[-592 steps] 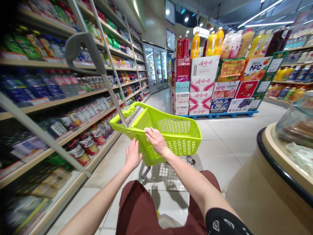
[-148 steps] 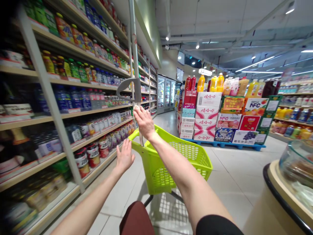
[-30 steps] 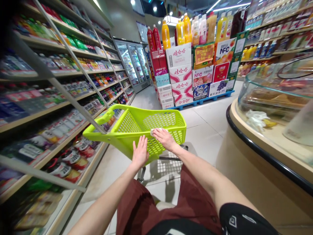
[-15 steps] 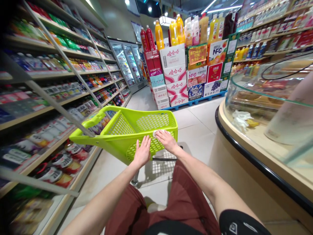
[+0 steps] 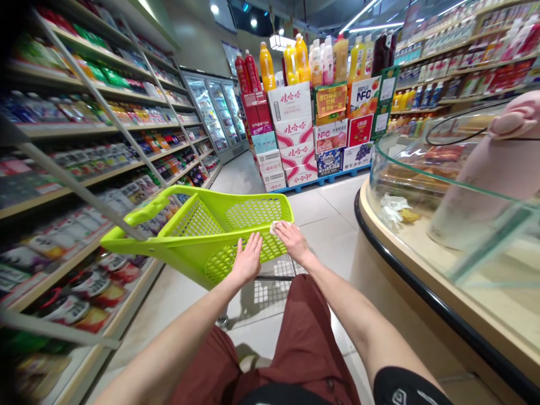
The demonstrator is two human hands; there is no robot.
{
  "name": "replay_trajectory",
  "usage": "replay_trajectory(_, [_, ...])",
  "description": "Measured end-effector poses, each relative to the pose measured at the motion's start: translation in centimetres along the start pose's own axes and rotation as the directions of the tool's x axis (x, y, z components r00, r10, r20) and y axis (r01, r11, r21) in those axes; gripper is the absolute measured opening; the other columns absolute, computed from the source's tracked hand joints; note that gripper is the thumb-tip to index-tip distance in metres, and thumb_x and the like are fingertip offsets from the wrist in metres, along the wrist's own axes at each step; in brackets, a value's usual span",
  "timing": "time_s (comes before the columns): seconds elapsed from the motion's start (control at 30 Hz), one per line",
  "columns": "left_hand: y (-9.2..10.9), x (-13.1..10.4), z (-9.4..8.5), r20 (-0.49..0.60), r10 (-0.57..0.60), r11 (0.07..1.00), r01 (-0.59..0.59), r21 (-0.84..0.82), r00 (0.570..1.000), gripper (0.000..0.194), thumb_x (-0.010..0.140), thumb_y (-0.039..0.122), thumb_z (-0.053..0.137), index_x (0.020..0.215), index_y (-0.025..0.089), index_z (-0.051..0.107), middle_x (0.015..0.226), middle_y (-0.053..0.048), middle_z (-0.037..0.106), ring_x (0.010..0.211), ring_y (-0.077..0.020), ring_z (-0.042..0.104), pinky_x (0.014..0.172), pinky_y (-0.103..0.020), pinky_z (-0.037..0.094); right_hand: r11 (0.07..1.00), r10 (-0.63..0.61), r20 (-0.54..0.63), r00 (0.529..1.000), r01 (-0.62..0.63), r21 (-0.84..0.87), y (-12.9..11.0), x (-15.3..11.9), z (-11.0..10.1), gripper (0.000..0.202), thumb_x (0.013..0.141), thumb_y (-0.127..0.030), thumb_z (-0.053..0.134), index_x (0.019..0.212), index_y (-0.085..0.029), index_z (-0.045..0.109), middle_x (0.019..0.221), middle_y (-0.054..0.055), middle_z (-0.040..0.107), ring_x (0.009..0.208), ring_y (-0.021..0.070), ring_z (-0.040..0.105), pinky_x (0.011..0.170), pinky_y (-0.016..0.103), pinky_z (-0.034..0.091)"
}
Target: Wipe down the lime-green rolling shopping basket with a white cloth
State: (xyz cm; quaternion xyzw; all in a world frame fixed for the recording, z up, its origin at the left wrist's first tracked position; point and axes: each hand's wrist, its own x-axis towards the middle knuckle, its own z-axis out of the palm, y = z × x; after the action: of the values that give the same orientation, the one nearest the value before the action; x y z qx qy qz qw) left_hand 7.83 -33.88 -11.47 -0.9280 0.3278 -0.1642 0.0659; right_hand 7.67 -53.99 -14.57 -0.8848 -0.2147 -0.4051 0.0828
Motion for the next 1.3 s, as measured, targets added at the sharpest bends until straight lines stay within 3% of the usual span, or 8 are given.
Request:
replay_trajectory(0.1, [0.5, 0.6, -0.4, -0.013, 0.003, 1.0, -0.004, -0.013, 1.0, 0.065, 0.068, 0.01, 0.033, 0.132, 0.01, 0.027, 0.144, -0.01, 0.018, 0.133, -0.021, 0.01, 0.105, -0.054, 0.006, 0.998, 0.059, -0.007, 0.998, -0.059, -0.027, 1.1, -0.2, -0.1, 0.036, 0.087, -0.009, 0.036, 0.119, -0.016, 0.05, 0.127, 0.009, 0.048, 0.126, 0.0215, 0.031, 0.1, 0.044, 0.032])
replay_trajectory(0.33, [1.8, 0.0, -0.1, 0.047, 0.081, 0.995, -0.078, -0.055, 0.996, 0.066, 0.067, 0.012, 0.035, 0.133, 0.009, 0.026, 0.144, -0.01, 0.02, 0.133, -0.0215, 0.009, 0.106, -0.053, 0.006, 0.999, 0.035, 0.215, 0.976, -0.027, -0.036, -0.1, -5.0, 2.9, 0.034, 0.082, -0.004, 0.043, 0.111, -0.016, 0.057, 0.117, 0.009, 0.056, 0.116, 0.0218, 0.045, 0.094, 0.044, 0.039])
replay_trajectory(0.47, [1.0, 0.1, -0.2, 0.038, 0.058, 0.996, -0.055, -0.065, 0.998, 0.067, 0.067, 0.011, 0.035, 0.133, 0.01, 0.026, 0.144, -0.01, 0.018, 0.133, -0.0212, 0.01, 0.106, -0.053, 0.006, 0.999, 0.049, 0.091, 0.995, -0.049, 0.005, 0.2, -3.0, 1.3, 0.038, 0.083, -0.006, 0.038, 0.117, -0.017, 0.052, 0.126, 0.009, 0.049, 0.124, 0.0204, 0.035, 0.098, 0.044, 0.034])
replay_trajectory(0.6, [0.0, 0.5, -0.9, 0.004, -0.002, 0.999, 0.002, -0.047, 1.0, 0.064, 0.069, 0.009, 0.032, 0.133, 0.009, 0.025, 0.144, -0.01, 0.017, 0.133, -0.0208, 0.009, 0.105, -0.053, 0.005, 0.988, 0.155, -0.061, 0.986, -0.155, 0.003, 0.8, -0.3, -0.2, 0.042, 0.084, -0.006, 0.032, 0.121, -0.018, 0.049, 0.129, 0.008, 0.046, 0.126, 0.0204, 0.03, 0.101, 0.045, 0.029])
replay_trajectory(0.73, [-0.2, 0.0, -1.1, 0.035, 0.006, 0.999, -0.004, -0.049, 0.999, 0.067, 0.068, 0.011, 0.034, 0.133, 0.009, 0.023, 0.145, -0.01, 0.015, 0.133, -0.0214, 0.008, 0.105, -0.054, 0.006, 0.974, 0.225, 0.001, 0.974, -0.225, -0.03, 0.1, -1.9, 1.2, 0.045, 0.08, -0.002, 0.033, 0.119, -0.015, 0.05, 0.126, 0.01, 0.048, 0.123, 0.0215, 0.036, 0.097, 0.044, 0.033])
replay_trajectory(0.87, [-0.5, -0.9, -0.6, 0.064, 0.026, 0.999, -0.023, -0.037, 0.998, 0.068, 0.068, 0.013, 0.035, 0.134, 0.008, 0.021, 0.145, -0.01, 0.014, 0.134, -0.0217, 0.006, 0.105, -0.054, 0.007, 0.991, 0.135, 0.135, 0.982, -0.137, 0.005, -1.5, -3.8, 2.8, 0.047, 0.076, 0.002, 0.035, 0.115, -0.016, 0.054, 0.12, 0.009, 0.054, 0.119, 0.0209, 0.041, 0.094, 0.042, 0.037])
replay_trajectory(1.13, [-2.8, -1.3, -0.7, -0.026, -0.053, 0.998, 0.054, 0.017, 0.998, 0.065, 0.071, 0.014, 0.034, 0.134, 0.01, 0.02, 0.145, -0.01, 0.013, 0.134, -0.0218, 0.005, 0.105, -0.054, 0.006, 0.996, 0.074, -0.115, 0.991, -0.067, 0.059, -3.4, 3.6, 1.5, 0.045, 0.083, -0.005, 0.033, 0.124, -0.017, 0.046, 0.128, 0.008, 0.047, 0.127, 0.0191, 0.029, 0.102, 0.042, 0.03])
replay_trajectory(1.3, [-2.8, -2.6, 0.2, 0.043, -0.03, 0.999, 0.029, 0.016, 0.999, 0.064, 0.072, 0.016, 0.034, 0.135, 0.01, 0.02, 0.145, -0.01, 0.013, 0.134, -0.0226, 0.006, 0.105, -0.054, 0.007, 0.994, -0.024, -0.079, 0.997, 0.032, 0.1, -5.1, 2.9, 4.0, 0.041, 0.084, -0.006, 0.033, 0.119, -0.016, 0.051, 0.125, 0.01, 0.049, 0.127, 0.0186, 0.029, 0.099, 0.044, 0.033])
